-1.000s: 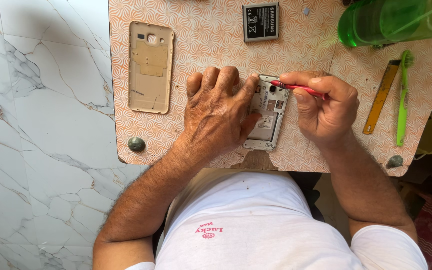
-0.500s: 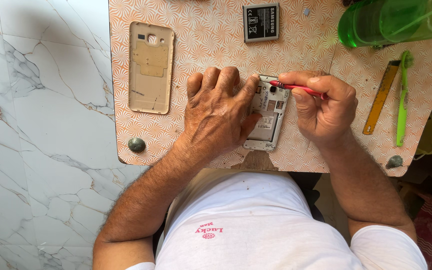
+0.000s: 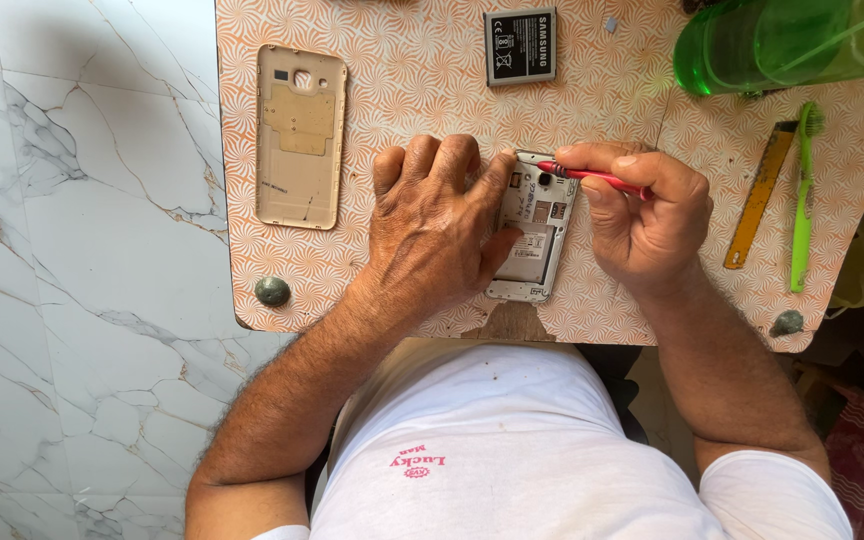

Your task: The person disassembles a smartphone by removing the back cover and battery, then uses a screwdriver and a toothbrush to clean the internal components. The person continues to probe and clean various areas inside the phone chassis.

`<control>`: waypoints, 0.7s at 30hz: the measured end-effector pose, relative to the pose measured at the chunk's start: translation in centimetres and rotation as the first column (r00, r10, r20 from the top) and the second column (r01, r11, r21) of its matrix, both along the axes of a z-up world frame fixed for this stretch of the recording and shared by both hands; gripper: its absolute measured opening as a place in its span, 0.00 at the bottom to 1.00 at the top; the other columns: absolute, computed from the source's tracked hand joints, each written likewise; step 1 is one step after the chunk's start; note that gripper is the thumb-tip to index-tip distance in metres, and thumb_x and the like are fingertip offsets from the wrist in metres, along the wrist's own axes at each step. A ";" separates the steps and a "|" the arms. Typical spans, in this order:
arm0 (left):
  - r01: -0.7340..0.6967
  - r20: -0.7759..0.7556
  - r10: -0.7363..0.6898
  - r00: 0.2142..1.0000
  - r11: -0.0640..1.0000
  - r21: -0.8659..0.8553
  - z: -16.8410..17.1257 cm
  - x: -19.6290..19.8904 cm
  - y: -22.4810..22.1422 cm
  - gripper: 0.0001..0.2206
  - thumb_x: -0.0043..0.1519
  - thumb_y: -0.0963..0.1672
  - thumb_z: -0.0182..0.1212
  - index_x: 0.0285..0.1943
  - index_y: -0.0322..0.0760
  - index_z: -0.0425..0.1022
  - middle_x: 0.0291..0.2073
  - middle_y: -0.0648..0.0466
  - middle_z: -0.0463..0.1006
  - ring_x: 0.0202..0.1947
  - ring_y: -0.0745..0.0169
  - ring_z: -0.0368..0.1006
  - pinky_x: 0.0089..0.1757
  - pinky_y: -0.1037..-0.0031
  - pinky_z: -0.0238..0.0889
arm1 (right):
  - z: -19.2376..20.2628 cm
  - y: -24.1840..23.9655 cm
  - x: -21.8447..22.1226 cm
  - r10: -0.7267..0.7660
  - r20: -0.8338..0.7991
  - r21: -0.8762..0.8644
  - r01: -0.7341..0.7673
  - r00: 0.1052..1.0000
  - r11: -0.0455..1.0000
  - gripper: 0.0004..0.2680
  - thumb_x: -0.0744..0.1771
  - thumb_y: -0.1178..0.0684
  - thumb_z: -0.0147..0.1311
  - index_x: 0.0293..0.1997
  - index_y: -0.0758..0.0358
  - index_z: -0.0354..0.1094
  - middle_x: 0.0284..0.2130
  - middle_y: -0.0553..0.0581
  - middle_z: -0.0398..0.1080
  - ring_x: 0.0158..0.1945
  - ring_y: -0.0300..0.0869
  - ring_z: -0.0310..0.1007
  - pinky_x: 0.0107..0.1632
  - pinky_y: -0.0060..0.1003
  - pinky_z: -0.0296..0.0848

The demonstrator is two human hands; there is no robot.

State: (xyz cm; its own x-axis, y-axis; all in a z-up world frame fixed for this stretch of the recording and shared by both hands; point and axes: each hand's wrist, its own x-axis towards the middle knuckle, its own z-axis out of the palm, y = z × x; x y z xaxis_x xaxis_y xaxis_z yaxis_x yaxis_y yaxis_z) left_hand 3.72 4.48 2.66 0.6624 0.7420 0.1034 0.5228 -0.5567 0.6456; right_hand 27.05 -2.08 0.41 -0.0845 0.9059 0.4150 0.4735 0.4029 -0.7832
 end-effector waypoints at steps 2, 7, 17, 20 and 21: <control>-0.001 0.008 0.001 1.000 1.000 -0.007 0.0 0.0 0.0 0.33 0.52 0.50 0.76 0.65 0.35 0.72 0.47 0.47 0.70 0.51 0.47 0.64 0.54 0.52 0.51 | 0.1 0.0 0.0 -0.005 -0.004 -0.031 0.005 1.000 0.999 0.08 0.75 0.56 0.51 0.54 0.65 0.54 0.45 0.71 0.77 0.47 0.46 0.82 0.48 0.34 0.84; -0.002 0.003 0.002 1.000 1.000 -0.001 0.1 0.0 0.1 0.33 0.51 0.50 0.76 0.65 0.36 0.72 0.46 0.47 0.70 0.50 0.48 0.64 0.53 0.53 0.51 | 0.2 -0.1 0.1 -0.008 0.014 -0.030 0.009 1.000 1.000 0.08 0.75 0.57 0.50 0.54 0.65 0.53 0.46 0.71 0.77 0.47 0.46 0.82 0.49 0.34 0.83; 0.000 -0.001 0.000 1.000 1.000 0.016 0.1 0.0 0.1 0.33 0.51 0.50 0.76 0.64 0.34 0.73 0.46 0.48 0.70 0.50 0.48 0.64 0.53 0.53 0.51 | 0.2 0.0 -0.2 -0.008 0.062 0.031 0.006 0.998 1.000 0.09 0.75 0.57 0.49 0.55 0.65 0.48 0.46 0.71 0.77 0.46 0.44 0.82 0.48 0.32 0.83; -0.002 -0.009 0.002 1.000 1.000 -0.003 0.1 0.0 0.0 0.32 0.51 0.50 0.76 0.64 0.34 0.73 0.45 0.48 0.70 0.50 0.49 0.65 0.53 0.52 0.52 | 0.4 0.1 -0.3 -0.021 0.064 0.008 0.021 0.998 1.000 0.09 0.75 0.56 0.49 0.55 0.64 0.49 0.45 0.71 0.77 0.45 0.46 0.82 0.47 0.33 0.83; 0.001 -0.008 -0.001 1.000 1.000 -0.008 0.1 0.0 0.1 0.32 0.51 0.50 0.76 0.64 0.33 0.73 0.46 0.48 0.70 0.50 0.48 0.65 0.53 0.53 0.52 | 0.4 0.1 -0.3 -0.032 0.069 0.011 0.031 0.997 0.999 0.09 0.75 0.56 0.50 0.55 0.65 0.50 0.45 0.71 0.77 0.45 0.46 0.82 0.47 0.33 0.83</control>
